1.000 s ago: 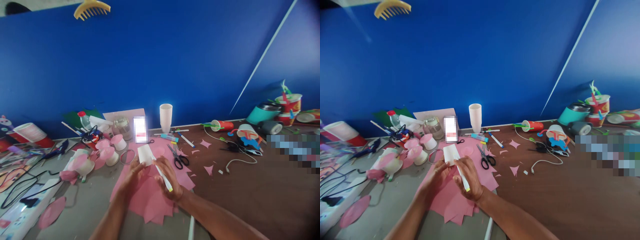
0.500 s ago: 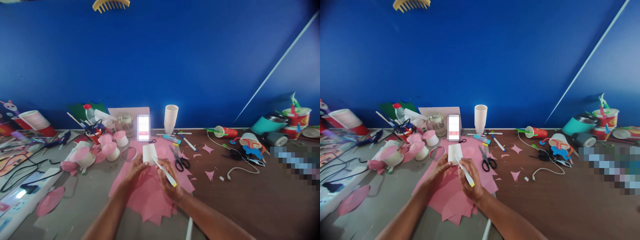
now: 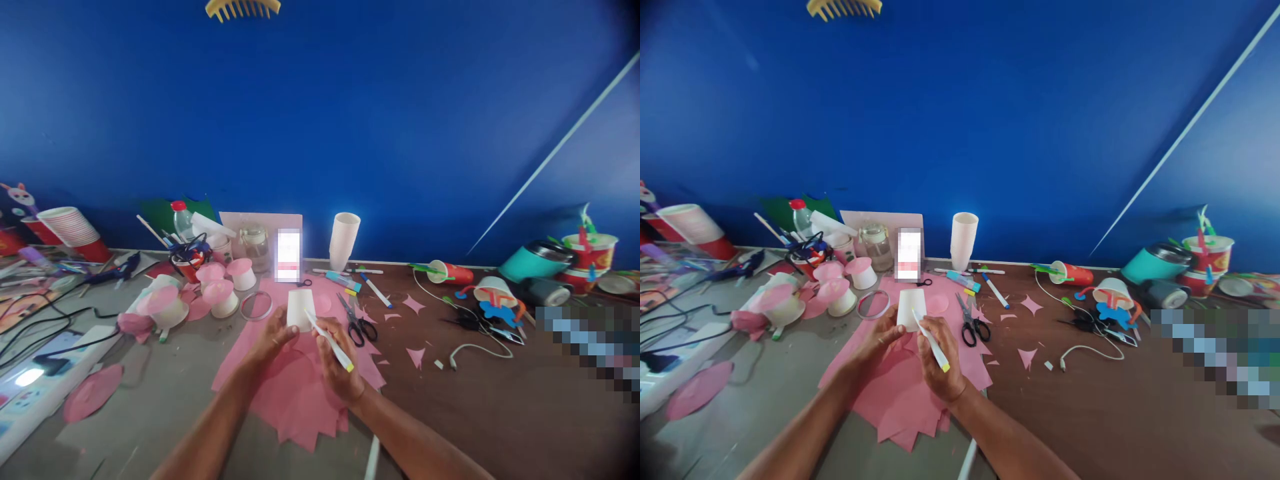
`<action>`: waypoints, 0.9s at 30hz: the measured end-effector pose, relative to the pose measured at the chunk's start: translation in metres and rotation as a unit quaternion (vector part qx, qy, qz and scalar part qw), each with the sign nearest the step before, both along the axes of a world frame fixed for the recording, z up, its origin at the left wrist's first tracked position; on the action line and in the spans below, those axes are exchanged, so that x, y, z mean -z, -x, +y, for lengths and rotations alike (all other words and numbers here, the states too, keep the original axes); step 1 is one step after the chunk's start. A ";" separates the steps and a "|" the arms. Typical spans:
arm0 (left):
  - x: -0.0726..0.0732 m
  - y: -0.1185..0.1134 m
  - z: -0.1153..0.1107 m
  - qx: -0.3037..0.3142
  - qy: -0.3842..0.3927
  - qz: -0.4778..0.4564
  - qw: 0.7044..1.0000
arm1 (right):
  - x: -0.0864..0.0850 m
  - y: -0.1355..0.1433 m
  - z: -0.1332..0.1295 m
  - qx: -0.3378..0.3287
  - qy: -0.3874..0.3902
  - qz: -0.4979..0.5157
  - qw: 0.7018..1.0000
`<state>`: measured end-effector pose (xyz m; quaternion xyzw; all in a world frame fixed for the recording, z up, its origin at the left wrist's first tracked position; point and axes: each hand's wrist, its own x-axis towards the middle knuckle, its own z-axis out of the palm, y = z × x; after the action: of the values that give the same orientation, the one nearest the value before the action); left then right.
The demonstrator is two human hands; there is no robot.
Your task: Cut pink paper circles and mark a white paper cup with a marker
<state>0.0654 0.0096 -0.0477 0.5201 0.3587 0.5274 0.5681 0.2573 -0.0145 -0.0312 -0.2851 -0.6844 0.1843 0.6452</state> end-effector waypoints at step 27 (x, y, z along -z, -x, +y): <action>0.003 -0.001 0.004 0.000 0.029 -0.025 0.999 | 0.008 0.001 0.001 -0.014 0.040 0.029 0.999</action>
<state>0.0660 0.0132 -0.0505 0.4902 0.3597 0.5295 0.5915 0.2566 -0.0136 -0.0388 -0.2958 -0.6616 0.2285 0.6500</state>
